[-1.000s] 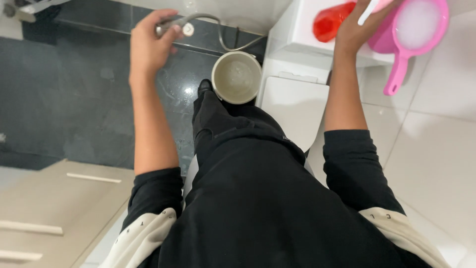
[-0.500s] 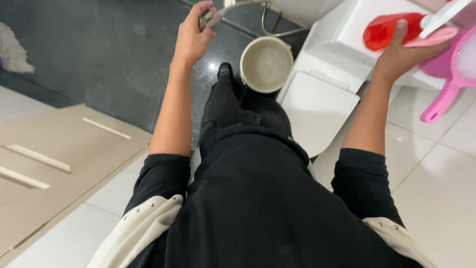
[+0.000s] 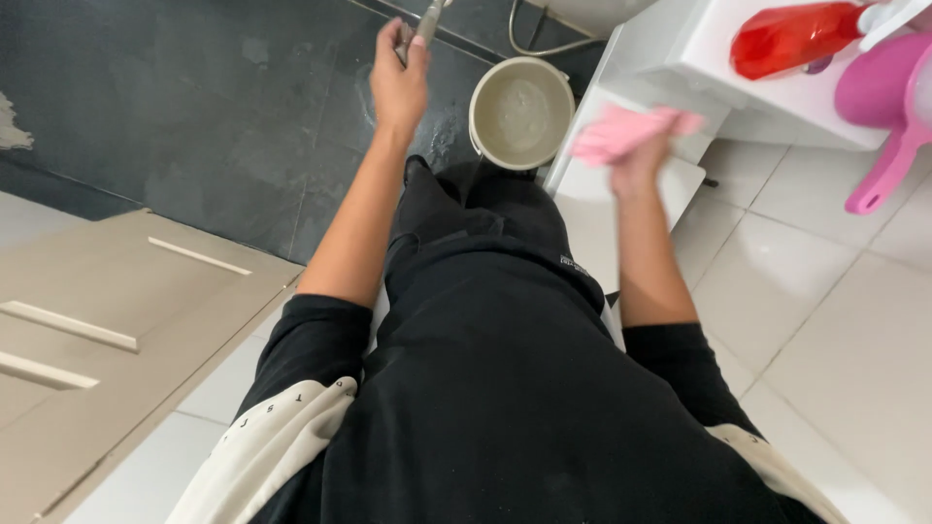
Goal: The person cleans a bathroom by spraying a red liquid cleaner on the faucet, bidet sprayer, and toilet surfaces, then wiping them with a pink cloth. They rinse the bidet sprayer in a bucket, wipe the toilet tank and seat, and place the cleaning tools on the sink.
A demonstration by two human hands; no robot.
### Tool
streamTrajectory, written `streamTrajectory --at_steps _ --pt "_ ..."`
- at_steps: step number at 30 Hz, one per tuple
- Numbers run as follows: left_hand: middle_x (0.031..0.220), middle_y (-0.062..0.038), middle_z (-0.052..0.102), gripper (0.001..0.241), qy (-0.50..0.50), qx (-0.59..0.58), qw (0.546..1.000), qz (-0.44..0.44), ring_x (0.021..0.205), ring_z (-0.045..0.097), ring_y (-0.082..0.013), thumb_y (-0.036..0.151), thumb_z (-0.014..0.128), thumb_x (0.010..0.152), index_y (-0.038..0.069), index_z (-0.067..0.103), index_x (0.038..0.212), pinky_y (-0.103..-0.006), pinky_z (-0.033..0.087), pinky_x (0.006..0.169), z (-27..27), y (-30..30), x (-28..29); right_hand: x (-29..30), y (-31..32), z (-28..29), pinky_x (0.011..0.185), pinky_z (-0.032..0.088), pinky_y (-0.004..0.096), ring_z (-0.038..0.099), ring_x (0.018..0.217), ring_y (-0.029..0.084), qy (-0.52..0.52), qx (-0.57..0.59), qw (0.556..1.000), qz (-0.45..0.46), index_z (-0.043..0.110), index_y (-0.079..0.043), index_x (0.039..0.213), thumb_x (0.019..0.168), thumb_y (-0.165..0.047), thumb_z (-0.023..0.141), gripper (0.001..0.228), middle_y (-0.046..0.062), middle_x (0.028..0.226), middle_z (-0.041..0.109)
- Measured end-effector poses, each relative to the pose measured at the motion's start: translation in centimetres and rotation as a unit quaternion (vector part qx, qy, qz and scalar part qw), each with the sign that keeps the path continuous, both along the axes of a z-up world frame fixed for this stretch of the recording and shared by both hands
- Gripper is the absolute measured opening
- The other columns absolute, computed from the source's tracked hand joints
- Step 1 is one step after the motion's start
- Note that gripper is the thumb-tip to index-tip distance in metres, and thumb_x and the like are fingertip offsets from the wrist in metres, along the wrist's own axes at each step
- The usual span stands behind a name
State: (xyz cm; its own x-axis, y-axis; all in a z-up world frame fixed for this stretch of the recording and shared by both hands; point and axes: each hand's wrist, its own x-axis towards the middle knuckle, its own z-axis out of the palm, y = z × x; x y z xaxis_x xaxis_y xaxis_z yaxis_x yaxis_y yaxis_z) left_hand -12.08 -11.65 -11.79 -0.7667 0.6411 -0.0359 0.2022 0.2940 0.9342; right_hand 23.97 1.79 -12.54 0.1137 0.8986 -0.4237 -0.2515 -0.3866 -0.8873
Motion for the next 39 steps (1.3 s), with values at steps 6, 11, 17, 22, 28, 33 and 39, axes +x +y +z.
streamTrajectory --at_steps 6,11,17,22,28,33,39 --pt "0.093 -0.010 0.071 0.048 -0.440 0.087 0.890 0.080 0.077 0.067 -0.0152 0.017 0.065 0.097 -0.002 0.048 0.137 -0.0285 0.053 0.066 -1.7 -0.6 1.1 -17.5 -6.6 5.8 0.079 0.054 0.043 0.063 0.091 0.027 0.270 -0.074 0.896 0.344 0.052 -0.002 0.116 0.121 -0.055 0.029 0.057 0.012 0.102 0.057" --pt "0.088 -0.004 0.066 0.040 -0.447 0.102 0.888 -0.022 0.075 0.059 -0.0105 0.027 0.061 0.103 -0.004 0.061 0.128 -0.0257 0.050 0.065 1.8 -3.3 0.9 -25.7 -10.6 8.6 0.091 0.056 0.043 0.060 0.116 0.023 0.231 -0.144 0.884 0.380 0.047 -0.015 0.142 0.097 -0.072 0.022 0.076 0.007 0.127 0.058" --pt "0.088 -0.009 0.070 0.044 -0.351 0.040 0.935 -0.027 0.079 0.066 -0.0178 0.039 0.052 0.106 0.000 0.066 0.120 -0.0311 0.053 0.071 -0.2 -5.9 -0.4 -27.4 -14.1 3.9 0.110 0.053 0.043 0.058 0.131 0.023 0.153 -0.115 0.936 0.296 0.038 -0.018 0.148 0.101 -0.038 0.061 0.056 0.006 0.141 0.056" --pt "0.092 -0.017 0.076 0.040 -0.061 -0.095 0.986 -0.121 0.084 0.072 -0.0341 0.042 0.049 0.106 0.006 0.062 0.120 -0.0438 0.055 0.074 5.9 -7.1 -2.3 -29.5 -13.5 4.9 0.100 0.058 0.042 0.069 0.115 0.028 0.174 -0.211 0.931 0.241 0.052 -0.004 0.140 0.102 -0.037 0.062 0.052 0.013 0.125 0.069" --pt "0.087 -0.016 0.073 0.030 0.177 -0.105 0.958 -0.200 0.076 0.070 -0.0404 0.033 0.062 0.101 0.010 0.053 0.118 -0.0511 0.054 0.067 6.8 -7.2 -3.1 -31.6 -10.1 6.0 0.089 0.064 0.047 0.074 0.103 0.035 0.200 -0.187 0.931 0.242 0.052 -0.005 0.128 0.096 -0.028 0.063 0.041 0.020 0.115 0.071" --pt "0.089 -0.016 0.073 0.030 0.213 -0.053 0.950 -0.221 0.073 0.069 -0.0406 0.021 0.068 0.094 0.008 0.053 0.117 -0.0512 0.054 0.061 9.8 -9.5 -2.6 -28.3 -2.1 -0.7 0.069 0.064 0.051 0.073 0.077 0.039 0.189 -0.146 0.936 0.259 0.059 0.005 0.108 0.106 -0.019 0.061 0.025 0.028 0.090 0.070" --pt "0.087 -0.016 0.075 0.027 0.087 -0.027 0.973 -0.213 0.080 0.073 -0.0367 0.022 0.070 0.094 0.007 0.060 0.113 -0.0467 0.058 0.070 12.9 -10.1 -1.7 -21.6 5.9 -4.6 0.045 0.043 0.041 0.051 0.050 0.026 0.197 -0.183 0.944 0.191 0.052 -0.007 0.085 0.103 -0.017 0.057 0.022 0.016 0.069 0.060"
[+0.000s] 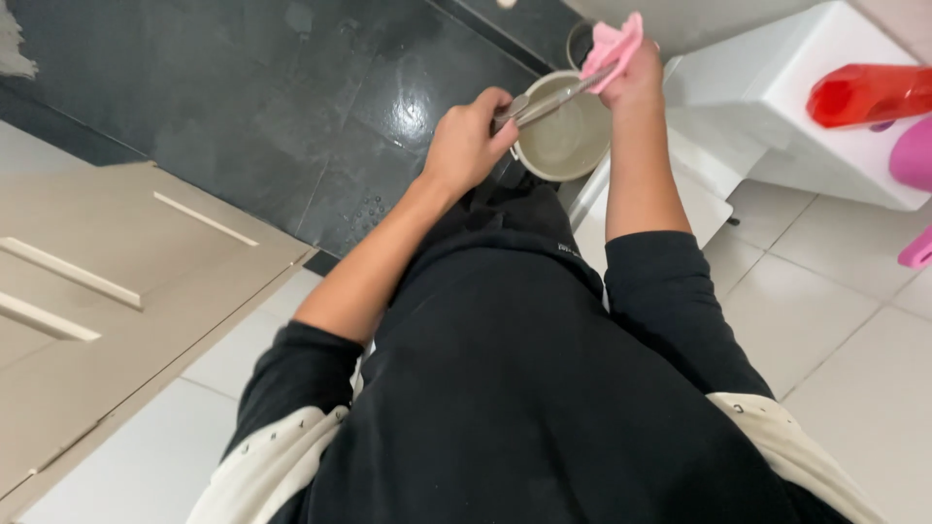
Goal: The person cleans a bathroom by spraying a red liquid cleaner on the faucet, bidet sprayer, and toilet surfaces, then wiping them with a pink cloth. They rinse the bidet sprayer in a bucket, wipe the toilet tank and seat, and place the cleaning tools on the sink.
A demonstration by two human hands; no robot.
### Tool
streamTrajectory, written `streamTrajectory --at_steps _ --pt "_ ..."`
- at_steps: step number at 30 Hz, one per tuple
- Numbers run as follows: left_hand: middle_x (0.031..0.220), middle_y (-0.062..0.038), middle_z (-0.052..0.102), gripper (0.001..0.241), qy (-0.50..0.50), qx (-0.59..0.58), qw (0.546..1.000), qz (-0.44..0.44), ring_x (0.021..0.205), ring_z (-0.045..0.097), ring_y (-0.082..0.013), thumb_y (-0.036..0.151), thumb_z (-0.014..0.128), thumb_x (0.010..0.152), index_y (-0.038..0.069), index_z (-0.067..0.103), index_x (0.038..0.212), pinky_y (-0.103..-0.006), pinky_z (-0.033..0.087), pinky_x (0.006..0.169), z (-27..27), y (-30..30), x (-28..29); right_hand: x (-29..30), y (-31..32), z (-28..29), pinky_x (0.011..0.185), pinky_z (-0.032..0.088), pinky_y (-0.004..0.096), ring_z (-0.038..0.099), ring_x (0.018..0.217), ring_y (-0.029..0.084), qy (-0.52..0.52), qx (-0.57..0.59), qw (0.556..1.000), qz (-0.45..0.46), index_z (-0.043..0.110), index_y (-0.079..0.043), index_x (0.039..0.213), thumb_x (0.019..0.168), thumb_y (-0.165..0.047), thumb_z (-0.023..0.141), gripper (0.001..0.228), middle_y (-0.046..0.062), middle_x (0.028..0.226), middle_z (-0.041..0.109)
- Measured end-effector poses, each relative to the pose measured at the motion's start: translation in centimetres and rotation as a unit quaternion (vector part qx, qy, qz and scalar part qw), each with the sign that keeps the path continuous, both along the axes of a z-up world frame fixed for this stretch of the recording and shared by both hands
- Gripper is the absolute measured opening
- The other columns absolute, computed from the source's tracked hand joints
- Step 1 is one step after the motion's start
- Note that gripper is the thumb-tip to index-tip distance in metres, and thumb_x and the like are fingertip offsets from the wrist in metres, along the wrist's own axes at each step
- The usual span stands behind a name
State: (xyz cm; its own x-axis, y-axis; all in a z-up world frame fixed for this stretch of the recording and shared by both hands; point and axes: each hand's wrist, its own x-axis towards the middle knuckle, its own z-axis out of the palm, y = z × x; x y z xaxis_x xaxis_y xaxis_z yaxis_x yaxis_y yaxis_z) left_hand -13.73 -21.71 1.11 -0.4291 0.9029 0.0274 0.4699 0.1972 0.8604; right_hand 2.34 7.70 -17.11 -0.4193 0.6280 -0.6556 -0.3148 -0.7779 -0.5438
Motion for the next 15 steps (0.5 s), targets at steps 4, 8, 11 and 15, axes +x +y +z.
streamTrajectory --at_steps 4,8,11,15 --pt "0.077 -0.014 0.074 0.025 -0.140 -0.079 0.985 0.067 0.071 0.077 -0.0325 0.027 0.065 0.096 0.007 0.063 0.111 -0.0423 0.059 0.066 3.0 1.0 0.3 2.6 0.8 -2.7 0.051 0.042 0.038 0.051 0.058 0.024 0.125 -0.106 0.986 0.031 0.050 -0.011 0.083 0.106 -0.023 0.052 0.026 0.008 0.072 0.054" --pt "0.077 -0.018 0.071 0.027 -0.141 0.000 0.983 0.120 0.068 0.073 -0.0383 0.028 0.060 0.105 0.003 0.055 0.114 -0.0442 0.055 0.062 0.3 2.5 0.6 -5.3 -11.2 16.4 0.067 0.058 0.036 0.070 0.078 0.022 0.040 0.033 0.988 0.145 0.070 -0.007 0.100 0.095 -0.040 0.050 0.038 0.009 0.089 0.072" --pt "0.082 -0.020 0.072 0.026 -0.017 0.070 0.989 0.130 0.073 0.071 -0.0416 0.028 0.060 0.108 0.004 0.053 0.114 -0.0471 0.055 0.064 -0.4 3.4 1.7 -5.4 -14.7 14.0 0.072 0.058 0.037 0.068 0.081 0.022 0.165 -0.120 0.960 0.192 0.066 -0.007 0.105 0.099 -0.043 0.060 0.037 0.007 0.090 0.069" --pt "0.082 -0.022 0.070 0.028 0.028 0.020 0.993 0.114 0.073 0.070 -0.0434 0.029 0.059 0.107 0.003 0.050 0.112 -0.0509 0.054 0.062 -0.9 4.9 3.1 -5.7 -13.9 15.4 0.095 0.060 0.040 0.070 0.105 0.025 0.114 -0.101 0.976 0.155 0.065 -0.004 0.116 0.099 -0.037 0.057 0.038 0.013 0.110 0.071"
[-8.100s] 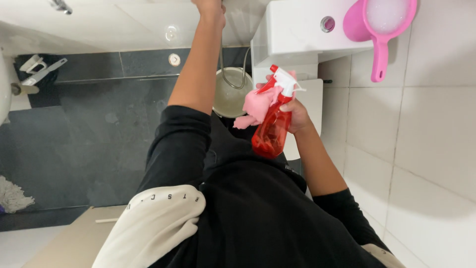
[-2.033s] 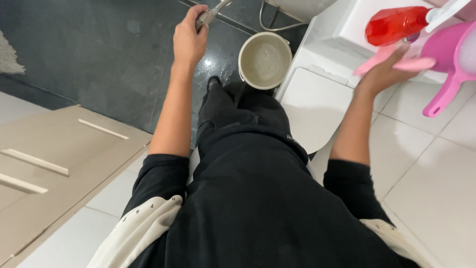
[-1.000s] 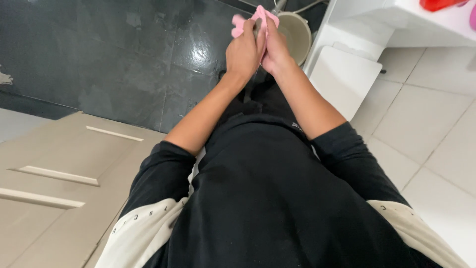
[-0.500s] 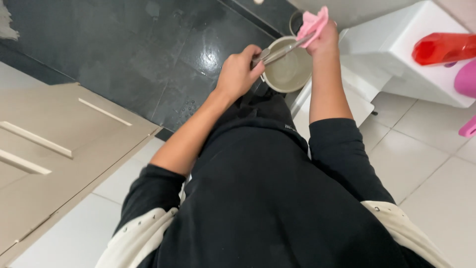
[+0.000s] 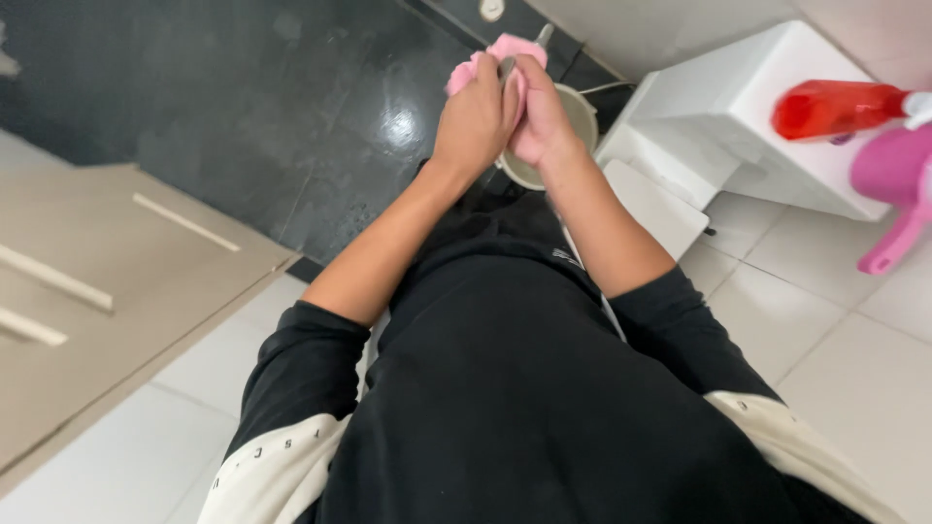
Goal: The person cleans a bathroom by spraying a red liquid cleaner on the faucet, bidet sprayer, and toilet surfaces, then wiping them with a pink cloth. They rinse the bidet sprayer in a bucket, wipe the toilet tank and seat, and place the cleaning tools on the sink.
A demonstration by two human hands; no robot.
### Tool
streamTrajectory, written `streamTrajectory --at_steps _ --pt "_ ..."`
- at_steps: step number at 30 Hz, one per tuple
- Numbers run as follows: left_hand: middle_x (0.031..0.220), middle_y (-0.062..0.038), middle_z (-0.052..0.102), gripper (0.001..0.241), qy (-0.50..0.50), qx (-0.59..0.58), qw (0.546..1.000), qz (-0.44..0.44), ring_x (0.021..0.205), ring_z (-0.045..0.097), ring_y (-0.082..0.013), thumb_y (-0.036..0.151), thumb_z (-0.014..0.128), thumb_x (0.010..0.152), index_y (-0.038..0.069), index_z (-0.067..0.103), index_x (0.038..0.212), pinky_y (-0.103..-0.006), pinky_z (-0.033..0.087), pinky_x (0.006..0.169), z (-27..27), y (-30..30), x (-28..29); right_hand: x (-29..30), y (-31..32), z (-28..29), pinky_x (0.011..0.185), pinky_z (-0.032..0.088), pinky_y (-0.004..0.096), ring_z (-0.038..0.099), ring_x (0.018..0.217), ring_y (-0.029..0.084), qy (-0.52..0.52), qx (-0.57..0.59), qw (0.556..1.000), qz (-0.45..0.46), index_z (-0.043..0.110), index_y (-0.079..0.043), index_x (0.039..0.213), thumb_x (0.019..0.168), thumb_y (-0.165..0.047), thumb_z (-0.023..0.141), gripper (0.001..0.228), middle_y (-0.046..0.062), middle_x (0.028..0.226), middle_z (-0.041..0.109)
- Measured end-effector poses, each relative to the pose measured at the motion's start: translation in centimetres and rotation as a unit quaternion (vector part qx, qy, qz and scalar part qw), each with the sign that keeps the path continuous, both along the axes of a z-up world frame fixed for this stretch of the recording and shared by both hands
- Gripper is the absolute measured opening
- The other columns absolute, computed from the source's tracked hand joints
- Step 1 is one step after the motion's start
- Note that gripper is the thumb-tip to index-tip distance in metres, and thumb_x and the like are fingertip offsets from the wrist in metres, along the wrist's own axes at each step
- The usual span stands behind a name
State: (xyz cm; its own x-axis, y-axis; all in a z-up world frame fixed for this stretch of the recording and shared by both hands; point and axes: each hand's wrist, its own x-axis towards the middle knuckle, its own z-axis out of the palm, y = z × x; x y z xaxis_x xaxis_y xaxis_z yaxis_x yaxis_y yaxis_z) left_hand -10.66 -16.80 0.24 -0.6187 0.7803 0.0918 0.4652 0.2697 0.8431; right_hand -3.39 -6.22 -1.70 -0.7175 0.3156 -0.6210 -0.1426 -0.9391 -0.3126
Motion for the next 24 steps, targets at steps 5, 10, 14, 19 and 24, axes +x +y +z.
streamTrajectory --at_steps 5,10,14,19,24 --pt "0.082 -0.025 0.069 0.030 -0.009 -0.040 0.992 -0.121 0.075 0.068 -0.0457 0.027 0.059 0.104 0.001 0.046 0.115 -0.0550 0.053 0.065 2.4 -0.6 1.1 4.2 11.2 -13.9 0.089 0.059 0.040 0.065 0.097 0.029 0.026 0.089 0.993 -0.074 0.058 0.011 0.125 0.102 -0.023 0.047 0.042 0.026 0.118 0.070" --pt "0.088 -0.027 0.070 0.029 -0.035 -0.007 0.991 -0.132 0.083 0.068 -0.0483 0.025 0.059 0.102 0.002 0.048 0.117 -0.0564 0.052 0.071 1.4 -1.9 -0.3 6.5 8.0 -11.8 0.071 0.056 0.042 0.061 0.079 0.026 -0.091 0.052 0.992 -0.077 0.059 0.000 0.111 0.102 -0.023 0.045 0.028 0.018 0.095 0.064" --pt "0.092 -0.027 0.070 0.030 -0.065 -0.004 0.992 -0.105 0.088 0.068 -0.0490 0.026 0.058 0.103 0.002 0.047 0.116 -0.0564 0.052 0.075 0.4 -0.9 -2.1 1.5 0.1 -5.7 0.067 0.046 0.038 0.057 0.082 0.023 -0.080 0.157 0.984 -0.032 0.063 -0.008 0.111 0.107 -0.016 0.062 0.009 0.009 0.101 0.065" --pt "0.101 -0.029 0.069 0.033 -0.088 -0.013 0.986 -0.138 0.098 0.066 -0.0485 0.027 0.058 0.105 -0.002 0.047 0.118 -0.0542 0.051 0.083 -2.1 0.3 -2.2 0.8 -1.0 -0.9 0.096 0.056 0.040 0.066 0.109 0.023 -0.075 0.104 0.991 -0.029 0.064 -0.007 0.119 0.101 -0.024 0.048 0.030 0.010 0.114 0.068" --pt "0.117 -0.029 0.062 0.042 -0.106 0.068 0.974 -0.191 0.112 0.061 -0.0439 0.021 0.060 0.103 -0.006 0.047 0.133 -0.0478 0.049 0.098 -3.0 0.1 -1.8 1.5 -1.2 3.2 0.104 0.054 0.043 0.068 0.115 0.030 -0.037 0.058 0.997 -0.039 0.059 -0.005 0.123 0.099 -0.033 0.040 0.042 0.018 0.120 0.072"
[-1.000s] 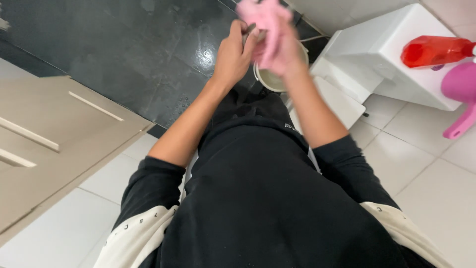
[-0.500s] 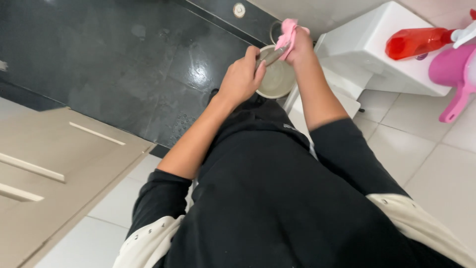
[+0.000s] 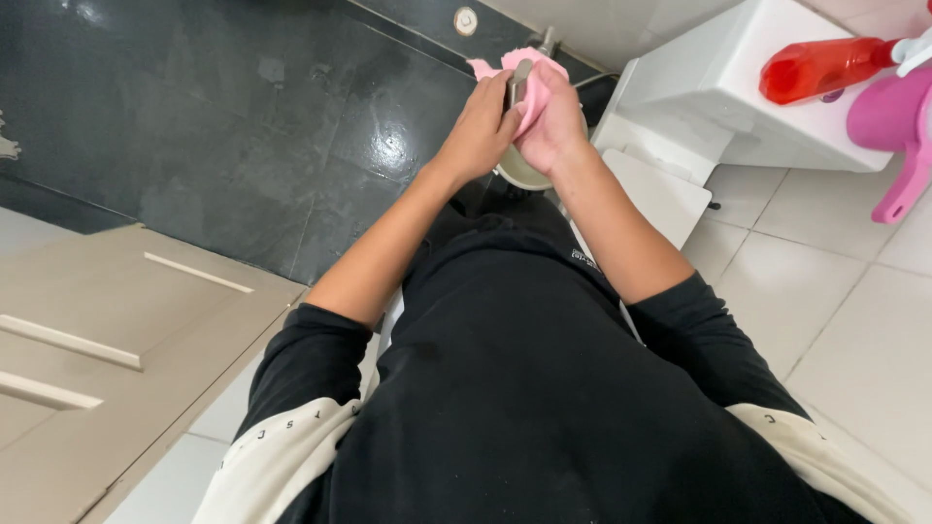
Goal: The person cleans a bathroom by spraying a red liquid cleaner on the faucet, bidet sprayer, and toilet surfaces, then wiping them with a pink cloth. They rinse the bidet sprayer in a bucket, wipe the toilet tank and seat, and place the cleaning tools on the sink.
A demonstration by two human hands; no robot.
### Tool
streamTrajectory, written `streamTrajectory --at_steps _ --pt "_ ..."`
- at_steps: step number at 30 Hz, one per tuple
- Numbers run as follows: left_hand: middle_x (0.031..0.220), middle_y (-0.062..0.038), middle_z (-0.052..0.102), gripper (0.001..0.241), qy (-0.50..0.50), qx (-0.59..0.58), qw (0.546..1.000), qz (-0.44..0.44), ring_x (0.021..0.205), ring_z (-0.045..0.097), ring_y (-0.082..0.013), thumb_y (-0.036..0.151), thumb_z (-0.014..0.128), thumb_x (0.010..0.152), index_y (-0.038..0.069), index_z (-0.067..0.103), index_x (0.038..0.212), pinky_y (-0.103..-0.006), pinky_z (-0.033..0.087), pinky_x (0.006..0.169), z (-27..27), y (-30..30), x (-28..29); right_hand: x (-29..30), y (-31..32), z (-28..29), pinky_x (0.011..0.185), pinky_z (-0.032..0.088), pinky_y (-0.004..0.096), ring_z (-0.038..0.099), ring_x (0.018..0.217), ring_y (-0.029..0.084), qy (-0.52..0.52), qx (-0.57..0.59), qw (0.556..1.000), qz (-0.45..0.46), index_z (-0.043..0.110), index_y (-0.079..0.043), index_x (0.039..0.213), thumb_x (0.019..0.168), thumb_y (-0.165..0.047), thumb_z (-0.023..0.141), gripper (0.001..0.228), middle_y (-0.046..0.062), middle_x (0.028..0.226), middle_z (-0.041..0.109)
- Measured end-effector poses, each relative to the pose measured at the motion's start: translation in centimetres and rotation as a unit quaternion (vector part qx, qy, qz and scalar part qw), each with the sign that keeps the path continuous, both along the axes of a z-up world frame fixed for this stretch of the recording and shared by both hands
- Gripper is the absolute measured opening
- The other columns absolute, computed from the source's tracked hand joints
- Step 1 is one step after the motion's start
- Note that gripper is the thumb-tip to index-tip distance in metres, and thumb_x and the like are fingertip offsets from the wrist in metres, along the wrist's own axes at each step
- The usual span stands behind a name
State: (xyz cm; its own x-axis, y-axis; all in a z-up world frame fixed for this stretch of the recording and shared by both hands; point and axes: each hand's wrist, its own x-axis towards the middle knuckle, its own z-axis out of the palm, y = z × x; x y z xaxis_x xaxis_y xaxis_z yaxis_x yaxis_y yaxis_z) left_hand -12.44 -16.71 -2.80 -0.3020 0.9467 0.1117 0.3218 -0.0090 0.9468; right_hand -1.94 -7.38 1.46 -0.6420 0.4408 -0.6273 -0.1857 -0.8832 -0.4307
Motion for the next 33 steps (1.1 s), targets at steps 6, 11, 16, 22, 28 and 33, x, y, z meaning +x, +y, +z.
streamTrajectory --at_steps 6,11,16,22,28,33 --pt "0.115 -0.021 0.061 0.040 0.000 0.009 0.995 0.103 0.107 0.063 -0.0358 0.018 0.061 0.102 -0.003 0.052 0.135 -0.0412 0.050 0.097 -2.1 0.5 -0.7 2.6 -0.1 -0.5 0.106 0.054 0.047 0.065 0.113 0.028 -0.025 0.085 0.993 0.074 0.054 0.001 0.133 0.101 -0.022 0.045 0.040 0.017 0.119 0.067" --pt "0.100 -0.002 0.061 0.031 -0.379 -0.056 0.921 0.072 0.084 0.054 -0.0122 0.032 0.056 0.109 0.006 0.058 0.128 -0.0279 0.046 0.073 -0.6 0.9 -2.2 5.6 3.2 3.5 0.093 0.060 0.034 0.073 0.104 0.026 -0.164 0.203 0.958 0.120 0.056 0.006 0.125 0.093 -0.017 0.053 0.040 0.016 0.112 0.070" --pt "0.089 0.001 0.057 0.038 -0.550 -0.064 0.830 0.071 0.070 0.052 -0.0097 0.044 0.046 0.107 0.011 0.059 0.120 -0.0278 0.043 0.059 -0.2 0.7 -0.4 6.7 3.9 4.3 0.092 0.050 0.034 0.063 0.106 0.023 -0.101 0.370 0.917 0.108 0.052 0.005 0.141 0.100 -0.028 0.059 0.052 0.013 0.123 0.066" --pt "0.085 0.004 0.058 0.058 -0.560 -0.121 0.814 0.091 0.069 0.050 -0.0092 0.066 0.033 0.099 0.019 0.061 0.121 -0.0261 0.039 0.056 3.6 1.1 2.7 3.4 1.3 3.9 0.114 0.045 0.038 0.059 0.130 0.032 -0.049 0.687 0.683 0.245 0.049 0.001 0.147 0.105 -0.036 0.069 0.059 0.019 0.141 0.057" --pt "0.077 0.003 0.057 0.069 -0.504 -0.172 0.841 0.097 0.066 0.049 -0.0112 0.075 0.026 0.095 0.017 0.062 0.105 -0.0267 0.040 0.056 2.1 -0.3 4.5 3.9 2.0 3.3 0.098 0.053 0.044 0.066 0.113 0.040 -0.097 0.764 0.607 0.198 0.059 0.002 0.133 0.099 -0.040 0.071 0.056 0.023 0.123 0.067" --pt "0.071 0.000 0.052 0.063 -0.558 -0.147 0.802 0.155 0.064 0.048 -0.0126 0.073 0.035 0.098 0.015 0.059 0.088 -0.0290 0.042 0.058 1.9 0.3 6.0 3.6 2.5 2.5 0.075 0.055 0.048 0.068 0.086 0.042 -0.161 0.827 0.509 0.175 0.068 0.000 0.111 0.093 -0.038 0.077 0.043 0.020 0.093 0.070"
